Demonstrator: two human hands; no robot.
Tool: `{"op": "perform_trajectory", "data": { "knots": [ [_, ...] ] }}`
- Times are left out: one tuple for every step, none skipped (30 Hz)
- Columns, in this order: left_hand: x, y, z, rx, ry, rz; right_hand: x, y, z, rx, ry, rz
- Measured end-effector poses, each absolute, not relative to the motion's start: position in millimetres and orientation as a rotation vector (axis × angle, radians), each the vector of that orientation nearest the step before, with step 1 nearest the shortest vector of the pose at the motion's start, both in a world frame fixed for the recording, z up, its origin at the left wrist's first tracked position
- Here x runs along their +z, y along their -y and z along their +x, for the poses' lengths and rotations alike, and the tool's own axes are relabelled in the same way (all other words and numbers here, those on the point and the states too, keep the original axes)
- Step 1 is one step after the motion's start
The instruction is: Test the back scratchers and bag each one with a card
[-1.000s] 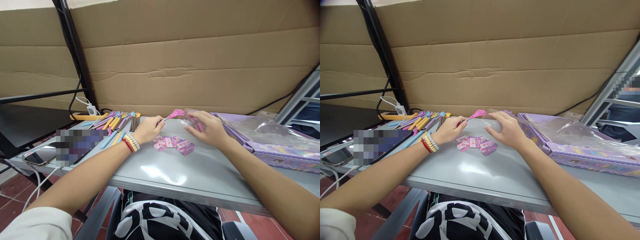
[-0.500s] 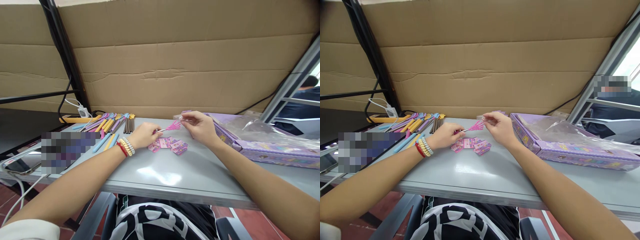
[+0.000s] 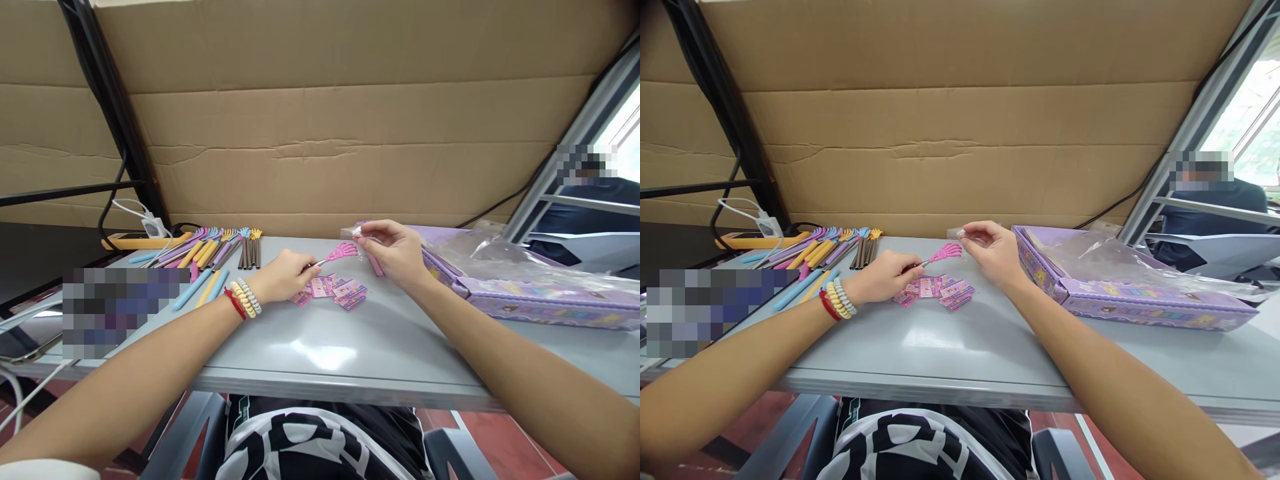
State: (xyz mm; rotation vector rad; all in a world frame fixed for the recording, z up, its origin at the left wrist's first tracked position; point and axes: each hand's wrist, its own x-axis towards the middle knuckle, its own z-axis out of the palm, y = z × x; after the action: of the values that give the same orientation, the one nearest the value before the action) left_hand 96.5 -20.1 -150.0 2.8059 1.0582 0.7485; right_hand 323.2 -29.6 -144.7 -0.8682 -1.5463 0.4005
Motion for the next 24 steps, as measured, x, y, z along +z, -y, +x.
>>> {"op": "perform_trajectory", "data": {
  "knots": [
    [-149.8, 20.5, 96.8, 0.771, -1.069, 2.790, -144.0, 31.2, 321.7, 0.415, 1.527, -0.859],
    [-149.5, 20.9, 97.1, 0.793, -1.084, 2.776, -143.4, 32.6, 320.5, 0.434, 1.513, -0.847],
    [-149.0, 21.2, 97.3, 0.812, -1.103, 2.763, -142.9, 33.8, 319.6, 0.454, 1.507, -0.835],
    [-148.4, 21.6, 97.5, 0.832, -1.121, 2.755, -142.4, 34.7, 319.0, 0.475, 1.510, -0.823],
    [-147.8, 22.0, 97.7, 0.854, -1.137, 2.748, -142.1, 35.3, 318.6, 0.493, 1.511, -0.808],
    [-147.2, 22.3, 97.8, 0.879, -1.148, 2.742, -141.9, 35.5, 318.4, 0.508, 1.511, -0.788],
    [-146.6, 22.7, 97.8, 0.906, -1.152, 2.735, -141.8, 35.5, 318.4, 0.522, 1.513, -0.764],
    [-146.1, 23.0, 97.9, 0.931, -1.150, 2.728, -142.0, 35.1, 318.4, 0.535, 1.517, -0.739],
    [-145.7, 23.3, 98.0, 0.951, -1.145, 2.723, -142.3, 34.4, 318.5, 0.544, 1.522, -0.714],
    [-145.3, 23.6, 98.0, 0.965, -1.138, 2.719, -142.9, 33.7, 318.7, 0.547, 1.525, -0.691],
    [-145.0, 23.9, 98.1, 0.970, -1.130, 2.717, -143.6, 32.8, 318.8, 0.547, 1.529, -0.670],
    [-144.7, 24.2, 98.1, 0.973, -1.123, 2.716, -144.5, 32.0, 318.8, 0.545, 1.534, -0.652],
    [-144.5, 24.4, 98.2, 0.972, -1.116, 2.714, -145.5, 31.3, 318.8, 0.547, 1.541, -0.633],
    [-144.3, 24.5, 98.3, 0.971, -1.108, 2.711, -146.5, 30.9, 318.6, 0.555, 1.549, -0.614],
    [-144.2, 24.7, 98.3, 0.972, -1.097, 2.708, -147.5, 30.8, 318.2, 0.569, 1.560, -0.598],
    [-144.1, 24.8, 98.4, 0.974, -1.085, 2.705, -148.5, 30.9, 317.5, 0.590, 1.575, -0.585],
    [-144.1, 24.8, 98.5, 0.974, -1.073, 2.702, -149.4, 31.2, 316.6, 0.609, 1.589, -0.575],
    [-144.1, 24.8, 98.6, 0.975, -1.064, 2.698, -150.1, 31.7, 315.5, 0.624, 1.602, -0.567],
    [-144.1, 24.8, 98.7, 0.976, -1.058, 2.694, -150.8, 32.3, 314.4, 0.636, 1.616, -0.560],
    [-144.3, 24.8, 98.8, 0.977, -1.056, 2.689, -151.4, 32.9, 313.3, 0.646, 1.631, -0.551],
    [-144.4, 24.8, 98.8, 0.977, -1.057, 2.685, -151.9, 33.5, 312.4, 0.659, 1.650, -0.541],
    [-144.6, 24.8, 98.9, 0.978, -1.058, 2.683, -152.3, 34.1, 311.7, 0.672, 1.669, -0.532],
    [-144.8, 24.7, 98.9, 0.978, -1.059, 2.682, -152.8, 34.6, 311.3, 0.684, 1.687, -0.523],
    [-145.0, 24.6, 99.0, 0.976, -1.060, 2.681, -153.2, 35.1, 311.1, 0.692, 1.706, -0.514]
  ]
}}
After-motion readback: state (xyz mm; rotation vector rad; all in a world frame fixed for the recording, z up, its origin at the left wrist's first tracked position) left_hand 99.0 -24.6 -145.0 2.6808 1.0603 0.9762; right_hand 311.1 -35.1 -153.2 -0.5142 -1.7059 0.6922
